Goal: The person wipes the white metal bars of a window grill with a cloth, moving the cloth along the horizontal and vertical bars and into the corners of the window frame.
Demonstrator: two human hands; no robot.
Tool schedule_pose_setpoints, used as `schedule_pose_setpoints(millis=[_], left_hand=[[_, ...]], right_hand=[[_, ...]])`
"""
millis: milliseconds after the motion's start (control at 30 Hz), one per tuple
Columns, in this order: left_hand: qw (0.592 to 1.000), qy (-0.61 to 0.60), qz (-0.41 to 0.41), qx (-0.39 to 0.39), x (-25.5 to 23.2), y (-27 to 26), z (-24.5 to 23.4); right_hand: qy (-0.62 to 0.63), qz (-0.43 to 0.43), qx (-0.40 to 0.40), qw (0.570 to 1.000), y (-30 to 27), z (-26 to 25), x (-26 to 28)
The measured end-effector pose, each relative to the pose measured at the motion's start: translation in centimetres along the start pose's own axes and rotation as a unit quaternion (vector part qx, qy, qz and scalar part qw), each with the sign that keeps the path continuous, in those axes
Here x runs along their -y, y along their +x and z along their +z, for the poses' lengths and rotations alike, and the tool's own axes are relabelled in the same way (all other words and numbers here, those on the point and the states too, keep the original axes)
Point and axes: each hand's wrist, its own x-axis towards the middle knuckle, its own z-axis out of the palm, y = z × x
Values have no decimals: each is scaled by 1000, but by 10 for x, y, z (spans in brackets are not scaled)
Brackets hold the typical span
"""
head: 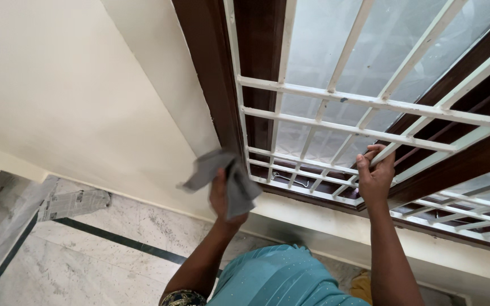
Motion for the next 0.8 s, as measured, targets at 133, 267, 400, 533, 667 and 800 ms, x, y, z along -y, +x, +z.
schedule_pose_setpoints(millis=[133,267,400,533,667,800], left_hand=[[964,-34,-155,215,-7,6,57],[953,196,-3,232,12,4,99],[930,168,-119,305,24,12,116],[932,97,-187,295,30,22,106],[930,-126,-318,138,8,37,58],[976,123,-139,113,-7,47,16]], right_hand=[[-7,-3,-5,1000,1,1,3],[-33,3,-2,999,3,-2,5],[-20,-7,-5,1000,2,1,1],[1,-7,-12,1000,3,3,-1],[-13,-22,-10,1000,2,2,1],[-32,-9,-20,999,1,4,5]])
